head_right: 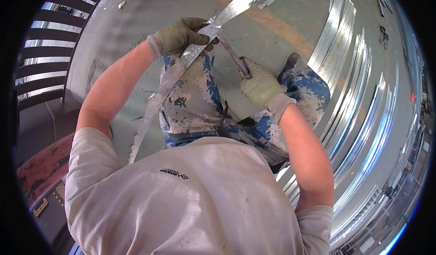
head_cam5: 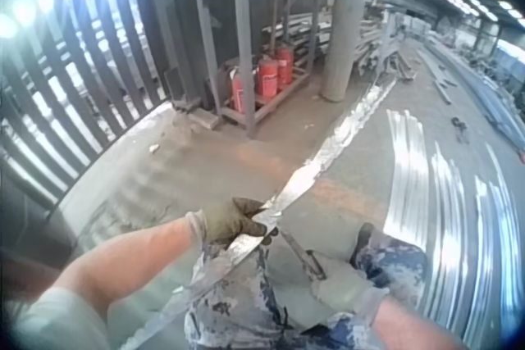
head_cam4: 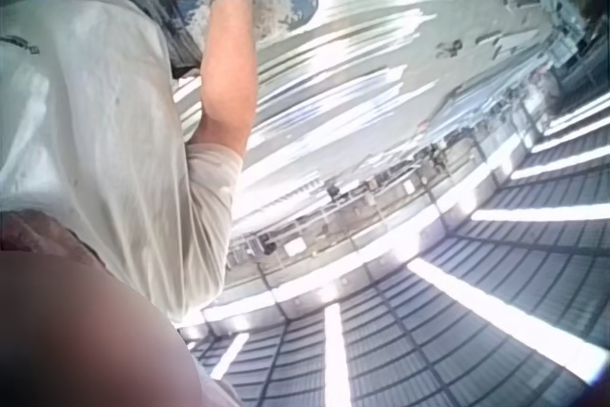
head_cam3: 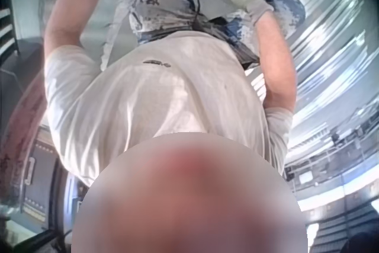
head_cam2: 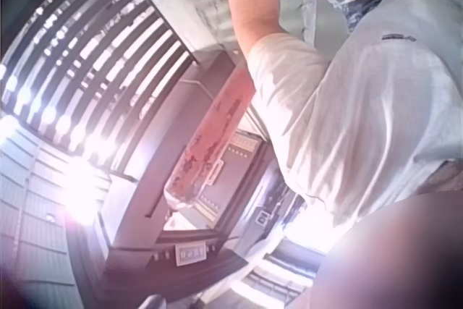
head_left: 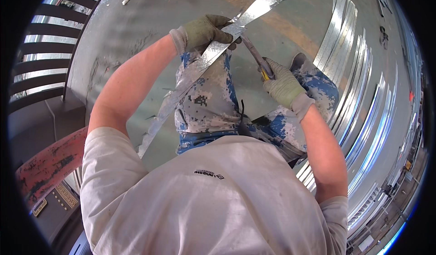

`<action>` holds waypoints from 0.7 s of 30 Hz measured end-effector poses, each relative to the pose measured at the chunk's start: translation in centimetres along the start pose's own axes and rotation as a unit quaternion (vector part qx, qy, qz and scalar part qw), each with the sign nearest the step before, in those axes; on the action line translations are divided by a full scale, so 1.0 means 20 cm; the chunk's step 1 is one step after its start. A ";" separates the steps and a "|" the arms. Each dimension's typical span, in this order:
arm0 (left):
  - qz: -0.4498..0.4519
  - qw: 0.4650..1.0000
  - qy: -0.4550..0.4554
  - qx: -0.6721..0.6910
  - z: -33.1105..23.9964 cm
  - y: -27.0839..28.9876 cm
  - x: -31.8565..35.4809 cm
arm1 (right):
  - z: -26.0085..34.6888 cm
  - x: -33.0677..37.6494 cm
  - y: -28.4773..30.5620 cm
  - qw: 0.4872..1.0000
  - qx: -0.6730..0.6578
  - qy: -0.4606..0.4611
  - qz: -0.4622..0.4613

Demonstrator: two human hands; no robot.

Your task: The person sits on the floor and uses tin snips to cut a long, narrow strip of metal into smaller pieces. The person repeatedly positions the snips and cuts along the strip, producing multiple cut segments.

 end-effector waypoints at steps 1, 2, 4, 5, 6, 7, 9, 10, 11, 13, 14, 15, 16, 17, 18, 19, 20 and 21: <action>0.000 1.000 0.001 0.011 0.00 0.00 0.00 | 0.00 -0.01 0.00 1.000 0.007 0.005 -0.004; -0.001 1.000 0.003 0.021 0.01 0.00 0.00 | -0.01 -0.02 0.00 1.000 0.014 0.009 -0.008; 0.004 1.000 0.001 0.019 0.00 0.00 -0.01 | -0.02 -0.02 0.00 0.999 0.034 0.019 -0.012; 0.007 1.000 -0.001 0.018 0.00 -0.01 -0.01 | -0.03 -0.02 0.00 0.998 0.047 0.025 -0.012; 0.010 1.000 -0.001 0.021 0.00 -0.01 -0.02 | -0.03 -0.02 0.00 0.997 0.060 0.037 -0.019; 0.011 1.000 -0.002 0.024 0.01 -0.01 -0.02 | -0.03 -0.02 0.00 0.996 0.071 0.050 -0.024; 0.013 0.999 -0.004 0.030 0.01 0.00 -0.01 | -0.01 0.00 -0.01 0.995 0.061 0.068 -0.029; 0.016 0.999 -0.008 0.033 0.02 0.00 -0.02 | 0.01 0.01 -0.01 0.997 0.043 0.063 -0.024; 0.017 0.999 -0.010 0.038 0.02 0.01 -0.02 | 0.09 0.02 -0.01 0.999 -0.007 0.037 0.002; 0.020 0.999 -0.020 0.035 0.02 0.00 -0.02 | 0.14 0.03 -0.02 0.996 -0.083 -0.012 0.042; 0.022 0.999 -0.027 0.033 0.01 0.00 -0.02 | 0.15 0.04 -0.03 0.992 -0.108 -0.033 0.055; 0.023 0.999 -0.024 0.043 0.01 0.00 -0.03 | 0.14 0.04 -0.04 0.987 -0.134 -0.055 0.069; 0.025 0.998 -0.022 0.054 0.03 0.01 -0.05 | 0.12 0.03 -0.03 0.993 -0.104 -0.029 0.050; 0.026 0.997 -0.018 0.064 0.03 0.01 -0.05 | 0.09 0.01 -0.04 0.997 -0.074 -0.002 0.030; 0.002 0.998 -0.012 0.055 0.03 0.02 -0.05 | 0.06 -0.01 -0.04 0.999 -0.044 0.024 0.009; -0.022 0.999 -0.006 0.047 0.02 0.01 -0.03 | 0.07 -0.01 -0.04 0.999 -0.015 0.029 -0.001; -0.046 0.998 0.001 0.040 0.02 0.01 -0.02 | 0.08 -0.01 -0.04 0.999 0.014 0.034 -0.011; -0.048 0.998 0.009 0.042 0.03 0.01 -0.03 | 0.09 -0.01 -0.04 0.998 0.043 0.039 -0.021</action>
Point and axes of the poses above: each hand's wrist, its own x-axis away from the middle knuckle, its own y-axis out of the back of the hand, z = x × y, the point moved 9 cm from there along -x, towards the middle knuckle, and after that the axes turned 15 degrees about y, right-handed, at the moved point
